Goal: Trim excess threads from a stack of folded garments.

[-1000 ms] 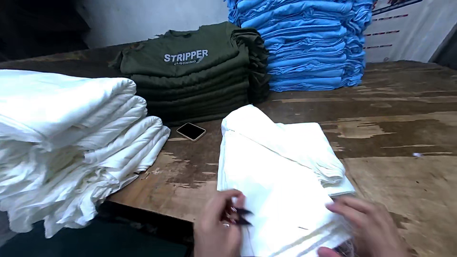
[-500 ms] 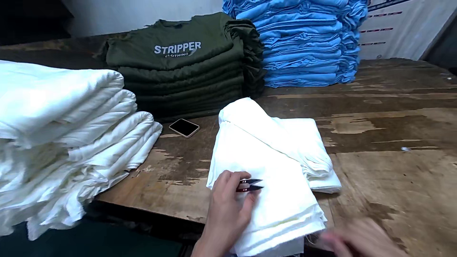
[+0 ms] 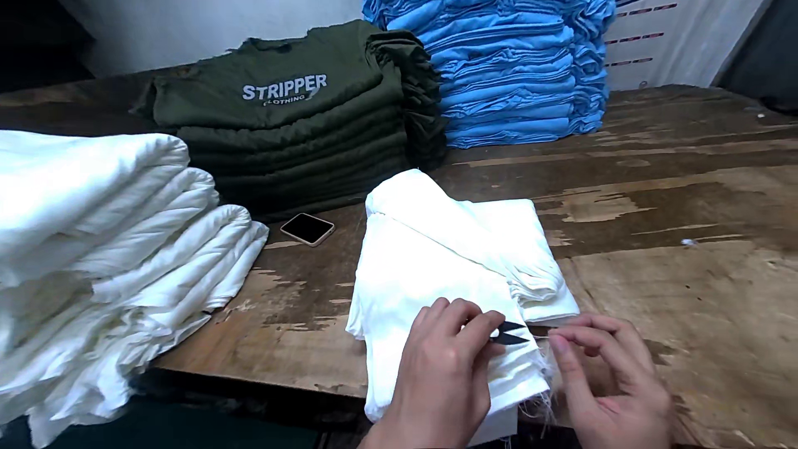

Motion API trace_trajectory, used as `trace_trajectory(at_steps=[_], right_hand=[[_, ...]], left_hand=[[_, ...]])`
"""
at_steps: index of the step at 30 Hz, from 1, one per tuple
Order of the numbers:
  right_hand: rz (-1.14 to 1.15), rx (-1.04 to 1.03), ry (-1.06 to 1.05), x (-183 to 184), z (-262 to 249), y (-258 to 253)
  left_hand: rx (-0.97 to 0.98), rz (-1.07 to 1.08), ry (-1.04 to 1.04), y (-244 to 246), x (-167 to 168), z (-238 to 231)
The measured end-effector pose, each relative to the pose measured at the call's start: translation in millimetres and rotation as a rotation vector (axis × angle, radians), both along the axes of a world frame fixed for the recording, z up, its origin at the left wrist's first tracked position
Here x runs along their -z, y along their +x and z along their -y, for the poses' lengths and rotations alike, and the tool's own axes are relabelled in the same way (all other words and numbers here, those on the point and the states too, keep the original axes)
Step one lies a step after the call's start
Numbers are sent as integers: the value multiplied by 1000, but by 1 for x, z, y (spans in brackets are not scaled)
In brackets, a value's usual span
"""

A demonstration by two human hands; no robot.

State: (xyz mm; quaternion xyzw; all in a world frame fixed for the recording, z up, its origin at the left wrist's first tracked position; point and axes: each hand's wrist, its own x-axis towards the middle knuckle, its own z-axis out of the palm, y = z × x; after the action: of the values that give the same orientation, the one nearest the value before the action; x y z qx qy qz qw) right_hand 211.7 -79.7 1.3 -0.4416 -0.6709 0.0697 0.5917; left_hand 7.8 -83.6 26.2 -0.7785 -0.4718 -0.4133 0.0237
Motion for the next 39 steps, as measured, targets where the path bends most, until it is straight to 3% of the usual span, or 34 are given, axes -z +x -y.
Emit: trace_trajectory(at_steps=[4,8,13,15,17,20,22,24,29,31,36,39], right_hand=[[-22,-116,56,2,2,0],[152,-256,20,4,8,21],[169,-50,-13,1,12,0],[97,-29,25,1,4,-19],[-110,-133,62,4,-8,-35],[-470,-314,-80,-1,-17,-44],[-521,-422,-132,1,-20,-42],[-355,-452,-115,7,-19,-38],[137,-16,273,21,-5,-18],[226,54,325,20,4,-5],[274,78,338,25,17,0],[290,57,343,25,20,-7]], left_hand=[[34,-3,9,10,-2,-5],[54,105,-71,2,0,1],[180,273,-251,-1,6,2],[203,305,-252,-1,3,0],[184,340,-257,-1,0,-5],[174,459,-362,-5,-7,-16],[188,566,-501,-7,-12,-21],[201,638,-626,-7,-15,-26],[224,672,-706,-6,-11,-27],[284,611,-574,-9,-5,-19],[178,132,197,-5,8,-1],[156,-104,431,0,12,-2]])
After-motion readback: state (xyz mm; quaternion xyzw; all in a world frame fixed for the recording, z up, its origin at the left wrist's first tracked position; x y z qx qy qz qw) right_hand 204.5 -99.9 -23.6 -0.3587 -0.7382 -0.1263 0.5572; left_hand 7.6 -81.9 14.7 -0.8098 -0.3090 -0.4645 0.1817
